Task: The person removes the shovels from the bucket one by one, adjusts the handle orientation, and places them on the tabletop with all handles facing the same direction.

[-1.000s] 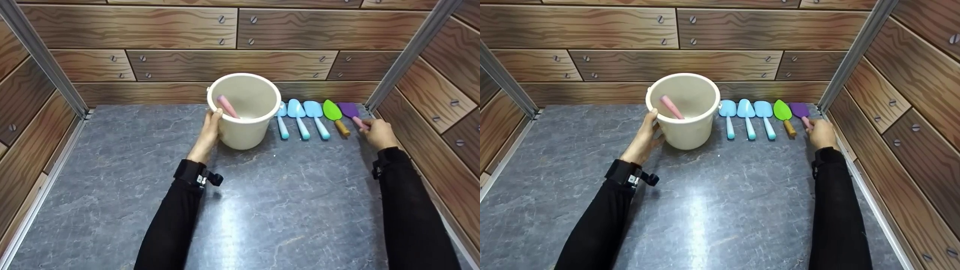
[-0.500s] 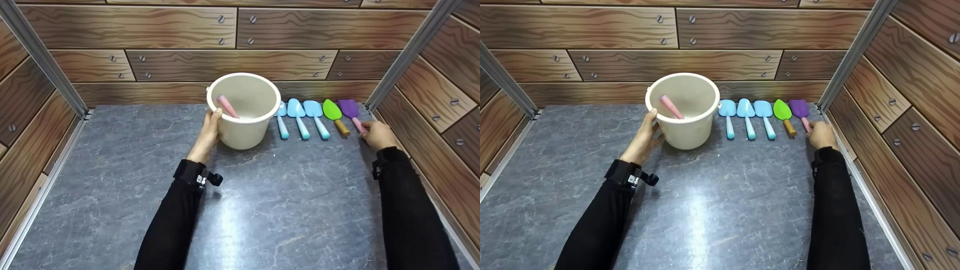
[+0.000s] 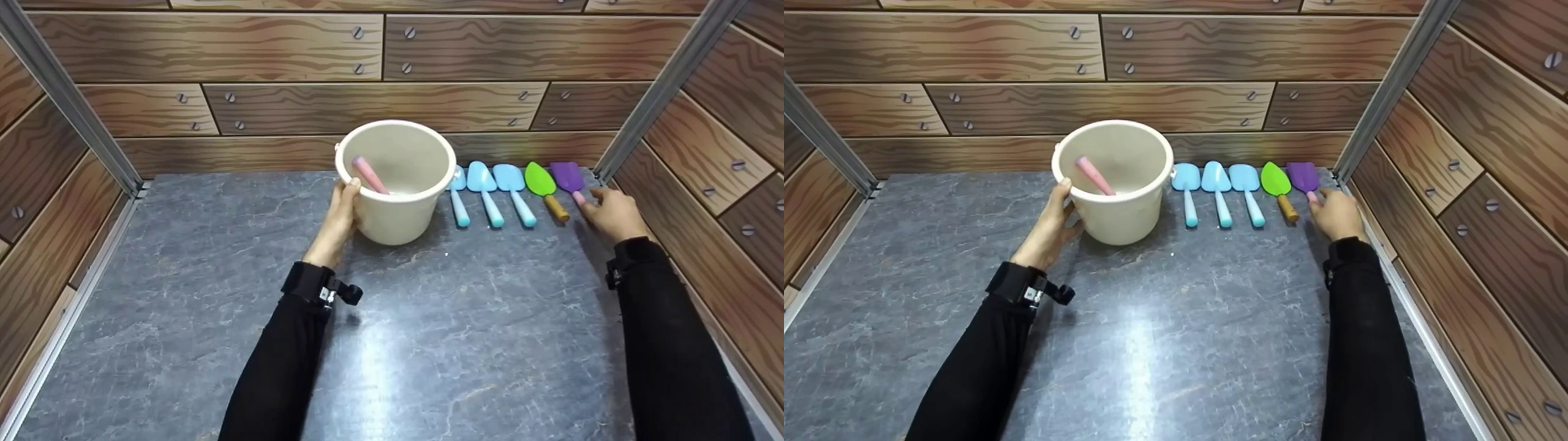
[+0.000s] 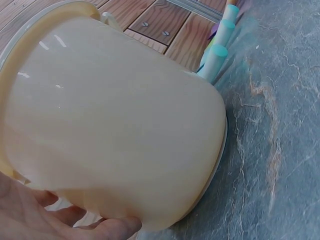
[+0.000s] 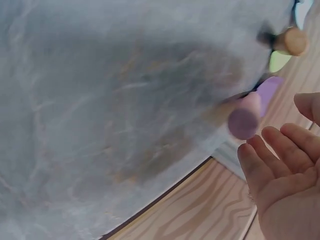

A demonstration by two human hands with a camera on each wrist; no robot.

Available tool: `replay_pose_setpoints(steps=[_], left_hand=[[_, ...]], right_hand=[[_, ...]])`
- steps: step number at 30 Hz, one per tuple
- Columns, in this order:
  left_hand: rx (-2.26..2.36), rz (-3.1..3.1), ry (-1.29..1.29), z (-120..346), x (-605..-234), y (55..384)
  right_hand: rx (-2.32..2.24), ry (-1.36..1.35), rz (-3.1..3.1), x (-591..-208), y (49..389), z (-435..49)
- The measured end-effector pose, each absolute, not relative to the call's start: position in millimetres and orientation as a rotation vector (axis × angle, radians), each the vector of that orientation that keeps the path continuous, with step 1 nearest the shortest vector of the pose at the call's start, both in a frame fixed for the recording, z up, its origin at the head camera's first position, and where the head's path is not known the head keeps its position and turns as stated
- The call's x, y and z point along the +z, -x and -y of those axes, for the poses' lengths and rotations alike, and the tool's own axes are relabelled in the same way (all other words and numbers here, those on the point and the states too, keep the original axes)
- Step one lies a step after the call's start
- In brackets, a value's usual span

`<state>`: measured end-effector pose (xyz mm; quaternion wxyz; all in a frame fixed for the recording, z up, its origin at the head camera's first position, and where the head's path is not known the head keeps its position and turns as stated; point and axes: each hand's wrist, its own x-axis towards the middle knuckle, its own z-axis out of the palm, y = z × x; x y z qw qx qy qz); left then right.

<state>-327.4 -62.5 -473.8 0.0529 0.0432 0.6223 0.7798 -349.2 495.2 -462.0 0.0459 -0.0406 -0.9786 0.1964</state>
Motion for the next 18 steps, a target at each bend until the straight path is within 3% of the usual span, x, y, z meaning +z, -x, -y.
replay_pose_setpoints(steps=[18], left_hand=[[2.308,-1.939,-0.08,63,-473,325]], right_hand=[[0.656,0.005,2.938,-421,362,-442]])
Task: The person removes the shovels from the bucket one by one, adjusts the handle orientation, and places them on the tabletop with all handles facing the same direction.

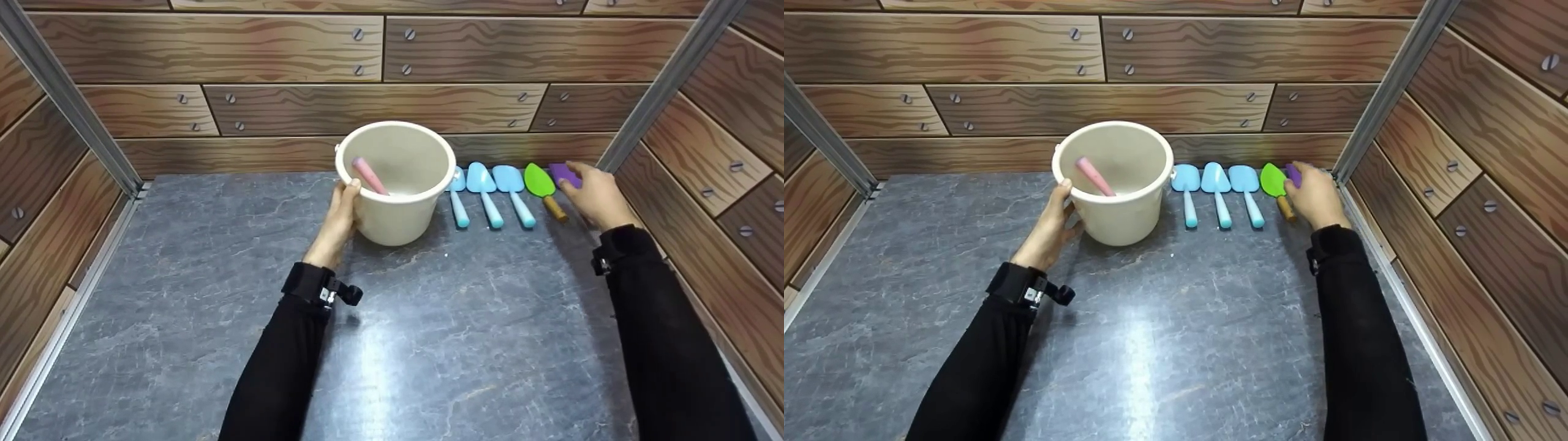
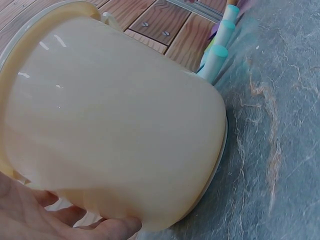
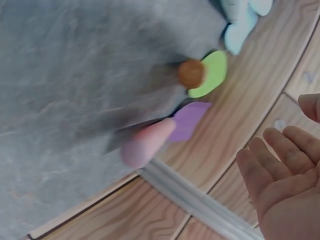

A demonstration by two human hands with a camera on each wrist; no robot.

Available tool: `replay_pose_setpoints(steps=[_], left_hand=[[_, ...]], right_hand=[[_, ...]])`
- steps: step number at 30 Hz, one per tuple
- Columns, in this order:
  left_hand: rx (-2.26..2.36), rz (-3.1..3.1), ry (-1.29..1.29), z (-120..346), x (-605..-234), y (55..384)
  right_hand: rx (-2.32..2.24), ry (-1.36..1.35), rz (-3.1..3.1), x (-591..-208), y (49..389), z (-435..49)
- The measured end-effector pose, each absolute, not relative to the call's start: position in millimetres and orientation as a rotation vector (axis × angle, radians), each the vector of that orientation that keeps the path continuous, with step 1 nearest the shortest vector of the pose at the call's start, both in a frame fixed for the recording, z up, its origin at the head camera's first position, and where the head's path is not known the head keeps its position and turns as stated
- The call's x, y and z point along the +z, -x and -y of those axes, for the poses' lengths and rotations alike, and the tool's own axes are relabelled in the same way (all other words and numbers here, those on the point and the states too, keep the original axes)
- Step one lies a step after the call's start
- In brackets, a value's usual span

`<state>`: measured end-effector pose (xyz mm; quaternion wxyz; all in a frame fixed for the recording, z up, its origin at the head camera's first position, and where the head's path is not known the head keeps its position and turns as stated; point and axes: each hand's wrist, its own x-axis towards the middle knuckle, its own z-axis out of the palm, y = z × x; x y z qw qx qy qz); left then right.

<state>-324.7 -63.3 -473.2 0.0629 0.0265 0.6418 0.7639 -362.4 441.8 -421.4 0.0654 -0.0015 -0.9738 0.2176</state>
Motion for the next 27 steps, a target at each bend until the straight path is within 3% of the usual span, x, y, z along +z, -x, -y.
replay_pose_setpoints(steps=[27], left_hand=[[2.365,-1.878,-0.11,62,-474,327]], right_hand=[[0.674,-0.282,2.948,-354,361,-347]])
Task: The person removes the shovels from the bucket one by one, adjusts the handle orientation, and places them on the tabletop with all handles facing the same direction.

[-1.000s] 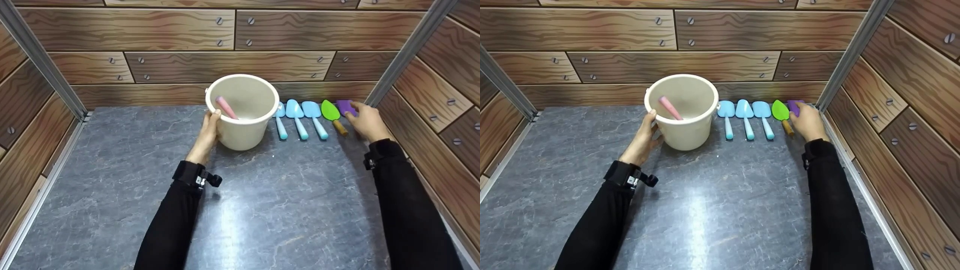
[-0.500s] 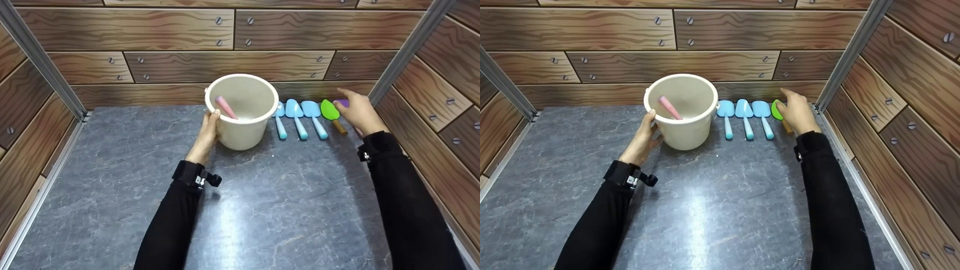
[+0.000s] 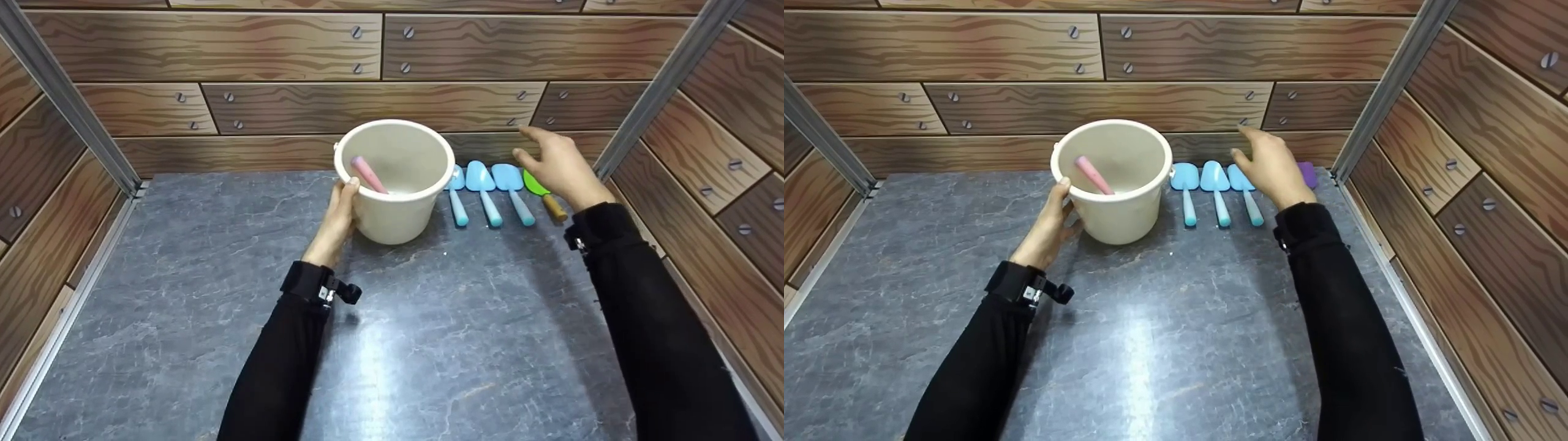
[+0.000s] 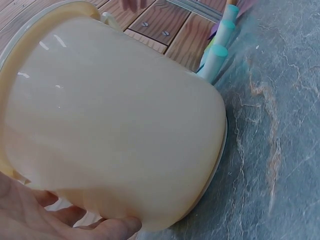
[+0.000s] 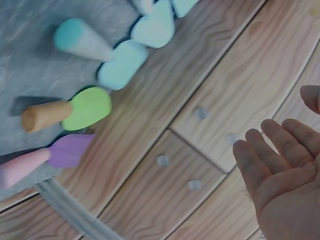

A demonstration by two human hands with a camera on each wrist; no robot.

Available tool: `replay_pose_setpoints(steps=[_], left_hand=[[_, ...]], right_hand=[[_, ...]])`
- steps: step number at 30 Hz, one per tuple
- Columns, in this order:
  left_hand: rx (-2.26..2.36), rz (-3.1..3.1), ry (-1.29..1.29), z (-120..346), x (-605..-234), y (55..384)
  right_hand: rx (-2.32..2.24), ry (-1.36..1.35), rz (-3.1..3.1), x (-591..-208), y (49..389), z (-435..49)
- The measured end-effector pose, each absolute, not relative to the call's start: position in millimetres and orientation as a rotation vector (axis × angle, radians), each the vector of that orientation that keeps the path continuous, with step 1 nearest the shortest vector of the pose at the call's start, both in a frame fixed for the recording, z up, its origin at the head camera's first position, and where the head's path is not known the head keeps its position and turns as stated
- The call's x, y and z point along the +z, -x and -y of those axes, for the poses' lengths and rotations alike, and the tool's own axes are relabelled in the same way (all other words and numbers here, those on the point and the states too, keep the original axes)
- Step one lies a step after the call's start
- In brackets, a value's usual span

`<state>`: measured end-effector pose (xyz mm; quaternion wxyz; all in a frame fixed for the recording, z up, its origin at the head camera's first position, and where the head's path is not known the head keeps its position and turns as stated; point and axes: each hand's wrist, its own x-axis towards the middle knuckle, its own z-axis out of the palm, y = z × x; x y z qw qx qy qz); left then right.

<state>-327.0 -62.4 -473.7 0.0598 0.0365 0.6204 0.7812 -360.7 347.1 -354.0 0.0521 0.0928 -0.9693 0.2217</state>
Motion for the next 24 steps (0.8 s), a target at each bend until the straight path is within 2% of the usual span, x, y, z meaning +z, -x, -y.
replay_pose_setpoints(steps=[24], left_hand=[[2.352,-1.883,-0.117,63,-473,326]], right_hand=[[0.58,-0.679,2.849,-330,360,-249]])
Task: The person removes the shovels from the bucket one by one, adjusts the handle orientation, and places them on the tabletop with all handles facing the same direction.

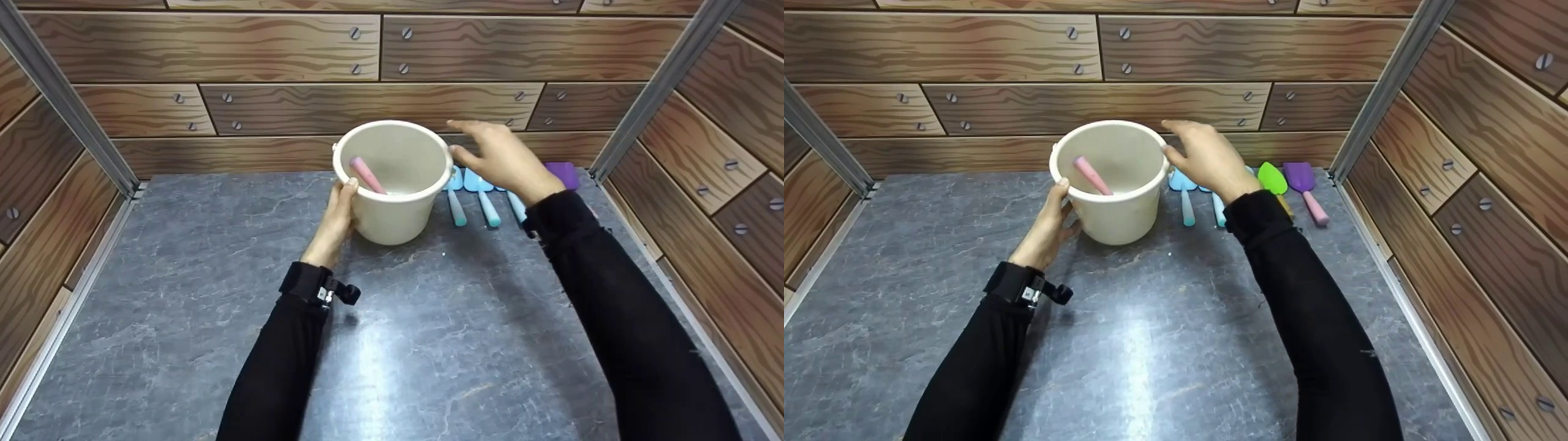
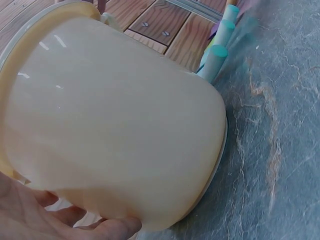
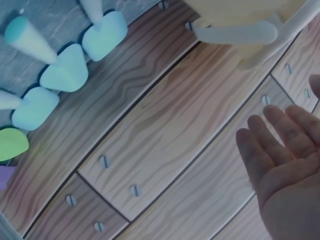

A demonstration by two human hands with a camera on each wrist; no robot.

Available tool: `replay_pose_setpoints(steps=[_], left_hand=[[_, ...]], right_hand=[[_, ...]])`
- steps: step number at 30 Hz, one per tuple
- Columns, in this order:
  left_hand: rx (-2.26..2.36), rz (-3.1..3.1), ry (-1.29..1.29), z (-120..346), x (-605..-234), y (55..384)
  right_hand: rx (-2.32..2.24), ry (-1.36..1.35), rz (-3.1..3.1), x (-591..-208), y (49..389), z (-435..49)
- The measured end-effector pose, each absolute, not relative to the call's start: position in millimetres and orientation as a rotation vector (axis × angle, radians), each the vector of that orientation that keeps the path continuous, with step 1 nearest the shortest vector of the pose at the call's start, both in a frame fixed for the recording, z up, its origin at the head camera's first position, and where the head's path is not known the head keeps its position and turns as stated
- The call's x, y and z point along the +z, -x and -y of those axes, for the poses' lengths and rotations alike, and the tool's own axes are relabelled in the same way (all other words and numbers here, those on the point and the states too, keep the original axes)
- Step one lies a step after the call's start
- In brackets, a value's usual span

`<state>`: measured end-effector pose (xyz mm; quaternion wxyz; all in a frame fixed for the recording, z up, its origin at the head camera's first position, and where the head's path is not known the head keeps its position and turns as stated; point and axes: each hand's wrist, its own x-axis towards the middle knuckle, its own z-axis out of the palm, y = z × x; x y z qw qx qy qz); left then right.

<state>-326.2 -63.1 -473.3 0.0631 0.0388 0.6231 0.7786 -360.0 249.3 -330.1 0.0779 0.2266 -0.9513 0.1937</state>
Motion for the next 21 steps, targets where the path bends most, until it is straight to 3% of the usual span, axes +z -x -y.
replay_pose_setpoints(steps=[21], left_hand=[[2.331,-1.898,-0.124,63,-473,325]], right_hand=[[0.407,-0.987,2.962,-338,360,-187]])
